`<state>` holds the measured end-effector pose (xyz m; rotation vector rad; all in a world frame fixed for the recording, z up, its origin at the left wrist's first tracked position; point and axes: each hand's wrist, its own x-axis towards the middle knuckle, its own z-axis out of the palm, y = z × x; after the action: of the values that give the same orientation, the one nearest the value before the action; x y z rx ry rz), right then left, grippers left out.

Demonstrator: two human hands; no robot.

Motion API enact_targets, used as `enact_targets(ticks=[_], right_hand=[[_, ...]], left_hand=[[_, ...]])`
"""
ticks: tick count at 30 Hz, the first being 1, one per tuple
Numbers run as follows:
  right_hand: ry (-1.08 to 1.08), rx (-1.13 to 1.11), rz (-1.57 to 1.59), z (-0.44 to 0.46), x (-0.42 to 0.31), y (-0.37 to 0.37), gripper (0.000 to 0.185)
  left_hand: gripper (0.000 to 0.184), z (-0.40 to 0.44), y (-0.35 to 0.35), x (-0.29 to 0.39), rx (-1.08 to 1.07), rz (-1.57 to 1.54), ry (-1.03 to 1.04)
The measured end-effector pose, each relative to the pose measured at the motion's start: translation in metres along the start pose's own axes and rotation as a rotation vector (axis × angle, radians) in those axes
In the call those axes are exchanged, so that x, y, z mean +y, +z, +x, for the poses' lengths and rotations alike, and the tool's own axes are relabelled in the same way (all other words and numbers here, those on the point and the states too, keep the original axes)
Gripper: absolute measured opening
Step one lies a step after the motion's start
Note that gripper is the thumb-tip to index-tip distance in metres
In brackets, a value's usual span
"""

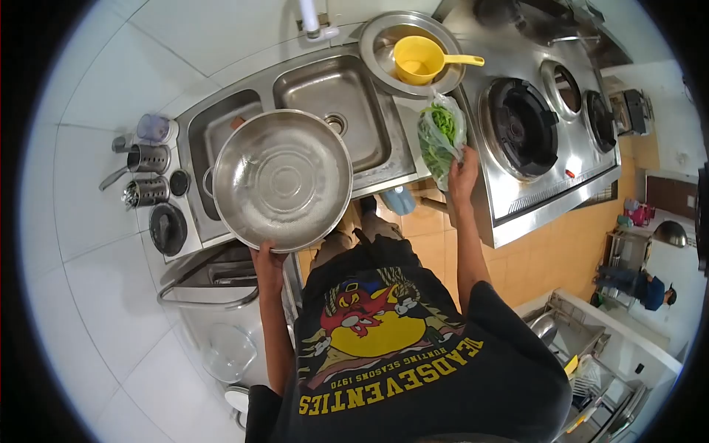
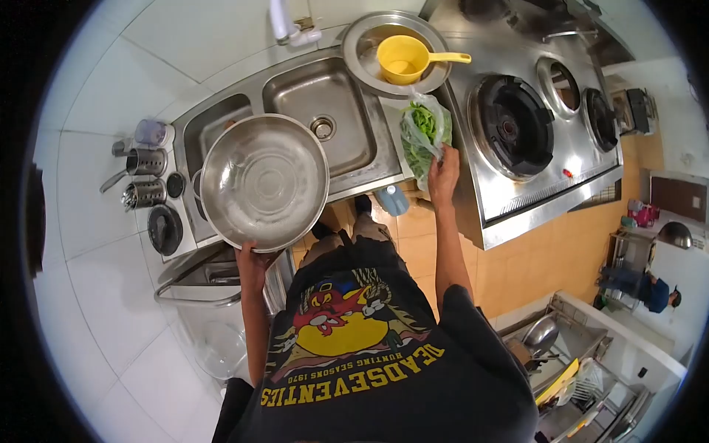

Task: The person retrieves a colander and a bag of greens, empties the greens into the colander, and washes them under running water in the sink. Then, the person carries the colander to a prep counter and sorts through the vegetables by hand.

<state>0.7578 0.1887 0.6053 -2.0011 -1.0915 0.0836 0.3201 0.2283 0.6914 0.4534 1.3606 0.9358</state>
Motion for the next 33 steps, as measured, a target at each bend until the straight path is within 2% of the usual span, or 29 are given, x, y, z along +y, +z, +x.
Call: enact_targets(ticks=[1, 5, 6, 9, 10, 13, 14, 16, 17, 19, 20, 23, 24, 27, 28, 31, 33], right_hand=[[0.02, 0.022, 0.029, -0.005, 0.008, 0.006, 0.034], [0.332, -0.039, 0.131, -0.009, 0.048, 0.019, 0.034], [0.415, -0.105, 0.324, 0.001, 0.038, 0.007, 0.034], [0.353, -0.009, 0.103, 0.01, 0.06, 0.004, 0.032], [0.329, 0.006, -0.072, 0.021, 0.033, -0.011, 0.03], [-0.007, -0.05, -0.159, 0.04, -0.009, -0.03, 0.032], [0.052, -0.227, -0.048, 0.04, -0.009, -0.021, 0.035], [0.178, -0.571, 0.173, 0.035, 0.005, 0.005, 0.043], [0.186, -0.541, -0.014, 0.03, 0.012, 0.014, 0.051], [0.187, -0.48, -0.382, 0.02, 0.027, 0.034, 0.068], [0.248, -0.545, -0.493, 0.016, 0.035, 0.041, 0.096], [0.394, -0.699, -0.63, 0.026, 0.019, 0.042, 0.102], [0.355, -0.639, -0.601, 0.02, 0.032, 0.051, 0.101], [0.412, -0.654, -0.414, 0.033, 0.044, 0.051, 0.099], [0.395, -0.683, -0.495, 0.037, 0.05, 0.054, 0.099], [0.266, -0.575, -0.6, 0.034, 0.054, 0.057, 0.099], [0.239, -0.587, -0.575, 0.032, 0.056, 0.058, 0.089]], left_hand=[[0.053, 0.002, 0.005, -0.001, -0.011, 0.017, 0.006], [0.051, 0.005, 0.037, 0.0, -0.017, 0.056, -0.027], [0.051, 0.007, 0.04, -0.002, -0.022, 0.043, -0.025], [0.049, 0.012, 0.041, -0.015, -0.029, 0.019, -0.025], [0.048, 0.014, 0.04, -0.018, -0.029, 0.019, -0.021], [0.046, 0.011, 0.047, -0.02, 0.003, 0.019, -0.013], [0.045, 0.011, 0.05, -0.02, 0.012, 0.019, -0.01], [0.058, 0.02, 0.04, -0.027, 0.008, -0.01, -0.057], [0.066, 0.025, 0.034, -0.031, 0.004, -0.024, -0.083], [0.065, 0.028, 0.036, -0.032, -0.006, -0.031, -0.09], [0.065, 0.03, 0.036, -0.032, -0.005, -0.04, -0.088], [0.064, 0.039, 0.032, -0.037, -0.01, -0.013, -0.062], [0.052, 0.03, 0.05, -0.029, 0.052, 0.001, -0.015], [0.056, 0.037, 0.047, -0.028, 0.004, 0.029, -0.045], [0.056, 0.037, 0.048, -0.029, 0.004, 0.031, -0.052], [0.057, 0.036, 0.048, -0.024, 0.005, 0.038, -0.056], [0.059, 0.033, 0.05, -0.021, -0.009, 0.042, -0.055]])
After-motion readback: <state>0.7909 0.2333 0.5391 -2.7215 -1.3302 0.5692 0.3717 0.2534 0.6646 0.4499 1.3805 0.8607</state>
